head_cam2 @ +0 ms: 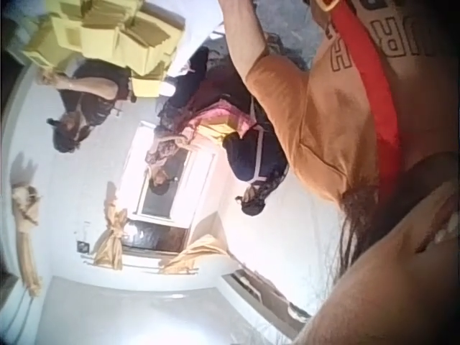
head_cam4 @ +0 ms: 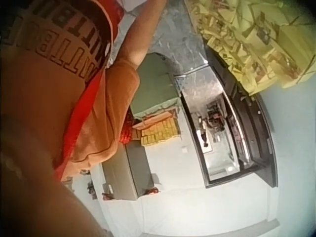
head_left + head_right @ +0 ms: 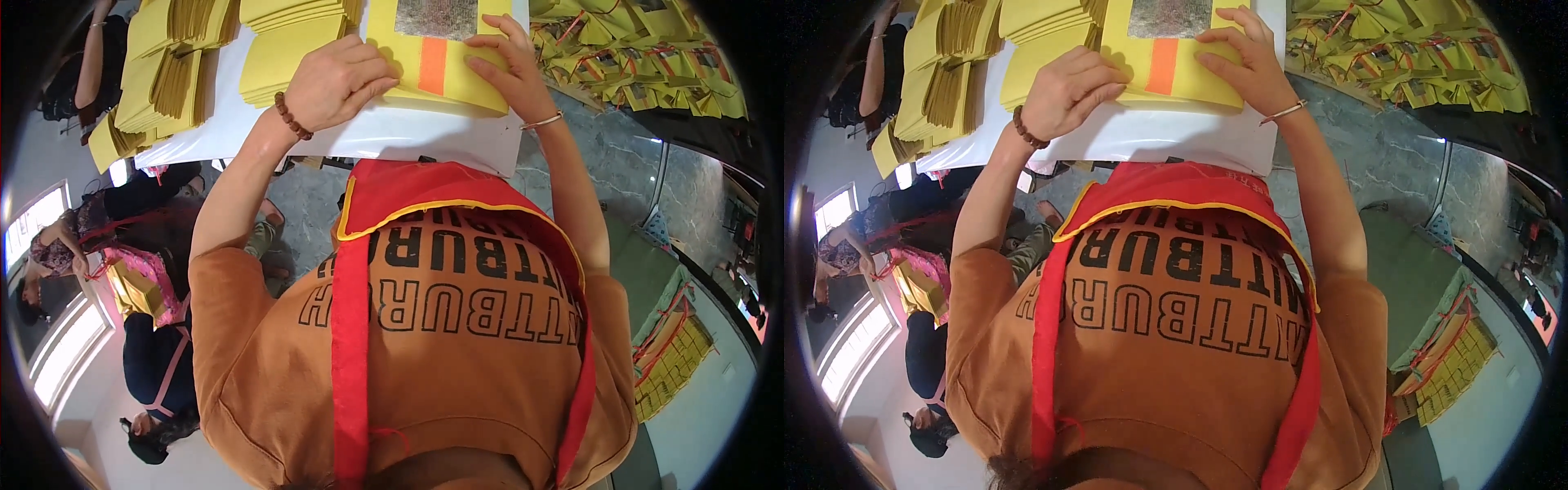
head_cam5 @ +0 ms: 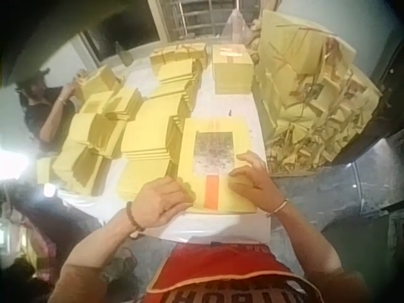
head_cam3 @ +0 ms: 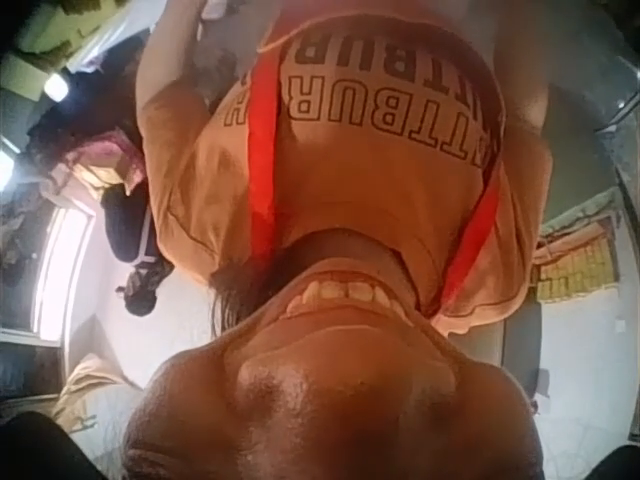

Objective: Sorting, stacking, and organizing yellow paper sheets on a work table.

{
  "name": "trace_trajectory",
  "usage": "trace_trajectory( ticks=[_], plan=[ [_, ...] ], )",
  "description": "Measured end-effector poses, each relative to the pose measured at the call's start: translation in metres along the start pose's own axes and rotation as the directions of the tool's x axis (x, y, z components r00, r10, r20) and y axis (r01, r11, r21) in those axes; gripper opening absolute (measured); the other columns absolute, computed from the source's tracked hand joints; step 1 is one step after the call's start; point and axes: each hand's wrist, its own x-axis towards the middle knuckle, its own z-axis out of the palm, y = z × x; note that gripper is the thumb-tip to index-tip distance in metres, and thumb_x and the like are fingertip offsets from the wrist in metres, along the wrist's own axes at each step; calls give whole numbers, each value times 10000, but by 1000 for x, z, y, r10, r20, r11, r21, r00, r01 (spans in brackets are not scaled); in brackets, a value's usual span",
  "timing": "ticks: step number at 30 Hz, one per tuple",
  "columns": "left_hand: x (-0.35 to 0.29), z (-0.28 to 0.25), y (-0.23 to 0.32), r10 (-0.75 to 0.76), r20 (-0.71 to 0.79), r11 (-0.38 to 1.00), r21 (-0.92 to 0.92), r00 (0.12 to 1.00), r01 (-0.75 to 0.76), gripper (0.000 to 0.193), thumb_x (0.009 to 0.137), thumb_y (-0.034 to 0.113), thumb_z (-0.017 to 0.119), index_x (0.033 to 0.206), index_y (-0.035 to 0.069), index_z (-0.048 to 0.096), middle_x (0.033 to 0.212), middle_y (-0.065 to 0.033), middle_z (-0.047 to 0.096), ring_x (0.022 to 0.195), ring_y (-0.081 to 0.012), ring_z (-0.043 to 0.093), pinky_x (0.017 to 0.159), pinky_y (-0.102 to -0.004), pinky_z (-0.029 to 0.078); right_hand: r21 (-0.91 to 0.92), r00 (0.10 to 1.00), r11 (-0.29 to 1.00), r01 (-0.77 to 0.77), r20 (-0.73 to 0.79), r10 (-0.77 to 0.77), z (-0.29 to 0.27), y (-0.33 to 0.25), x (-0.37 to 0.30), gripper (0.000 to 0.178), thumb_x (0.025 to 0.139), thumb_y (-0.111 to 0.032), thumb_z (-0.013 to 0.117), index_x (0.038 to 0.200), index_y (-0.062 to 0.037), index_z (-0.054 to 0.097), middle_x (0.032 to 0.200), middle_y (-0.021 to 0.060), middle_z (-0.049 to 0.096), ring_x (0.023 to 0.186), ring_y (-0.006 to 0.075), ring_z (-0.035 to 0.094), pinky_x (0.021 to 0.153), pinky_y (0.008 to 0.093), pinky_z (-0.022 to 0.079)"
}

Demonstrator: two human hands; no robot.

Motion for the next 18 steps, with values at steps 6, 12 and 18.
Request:
trace_trajectory(
  ticks=[6, 12, 18],
  plan=[
    [7, 0, 1, 5, -15, 1000, 28, 1000, -5, 143, 836, 164, 542, 798, 28, 566, 739, -102, 525, 701, -277, 521, 597, -365, 425, 39, 1000, 999, -4, -30, 6, 3, -5, 0, 268, 846, -272, 559, 1059, -119, 611, 1310, 69, 388, 1284, 256, 255, 1052, 371, 168],
    [5, 8, -11, -116, -85, 987, -118, 990, 106, 176, 844, 185, 549, 817, 14, 578, 712, -125, 533, 658, -295, 527, 588, -351, 423, 330, 983, 929, -168, 128, 133, -10, 1, 1, 481, 924, -435, 291, 1067, -125, 629, 1387, 75, 316, 1342, 262, 135, 1086, 373, 102],
    [4, 8, -12, -135, -93, 979, -167, 986, 118, 177, 835, 195, 565, 825, 20, 595, 723, -119, 550, 655, -274, 539, 588, -331, 428, 335, 981, 925, -176, 132, 139, -12, -2, 0, 513, 923, -438, 266, 1070, -110, 632, 1400, 60, 306, 1353, 251, 113, 1090, 369, 91]
  ],
)
